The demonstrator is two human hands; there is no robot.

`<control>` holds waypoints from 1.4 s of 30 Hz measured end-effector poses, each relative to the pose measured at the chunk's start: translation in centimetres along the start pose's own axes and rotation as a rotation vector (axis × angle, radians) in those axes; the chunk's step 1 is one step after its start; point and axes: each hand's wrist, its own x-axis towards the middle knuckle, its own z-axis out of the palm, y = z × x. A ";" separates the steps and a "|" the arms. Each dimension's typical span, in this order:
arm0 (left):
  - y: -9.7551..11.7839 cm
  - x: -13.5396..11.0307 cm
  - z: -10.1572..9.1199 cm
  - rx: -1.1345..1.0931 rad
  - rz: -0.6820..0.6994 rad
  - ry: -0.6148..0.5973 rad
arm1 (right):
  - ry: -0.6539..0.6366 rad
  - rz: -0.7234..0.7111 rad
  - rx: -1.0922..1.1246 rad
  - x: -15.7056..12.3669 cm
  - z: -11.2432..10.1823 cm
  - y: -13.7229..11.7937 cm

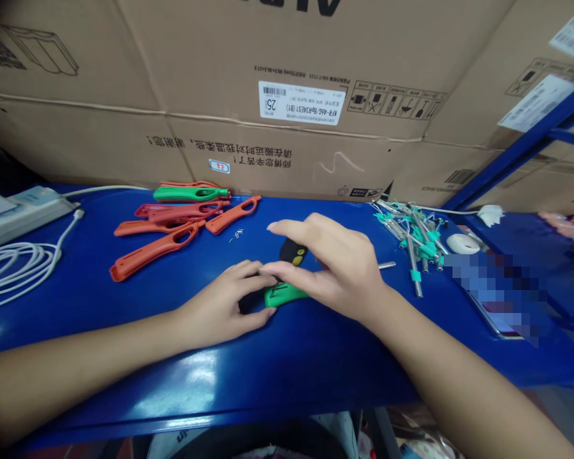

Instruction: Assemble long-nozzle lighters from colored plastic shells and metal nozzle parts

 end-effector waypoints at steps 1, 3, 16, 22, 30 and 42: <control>0.0 0.0 0.0 0.003 -0.002 -0.004 | 0.001 -0.019 -0.011 0.0 0.1 0.0; 0.1 0.0 -0.1 0.001 -0.010 -0.020 | -0.052 0.048 0.131 -0.1 0.2 -0.1; 0.2 0.1 -0.2 -0.006 -0.020 -0.038 | -0.136 0.181 0.328 -0.3 0.5 0.2; 0.0 0.1 -0.1 0.001 -0.008 -0.011 | 0.013 -0.043 0.031 -0.1 0.3 -0.1; 0.1 0.0 -0.1 -0.009 -0.020 -0.027 | -0.015 0.054 0.161 0.3 -0.1 -0.2; 0.1 0.1 0.0 -0.014 -0.018 -0.024 | -0.023 0.097 0.158 -0.1 0.1 0.3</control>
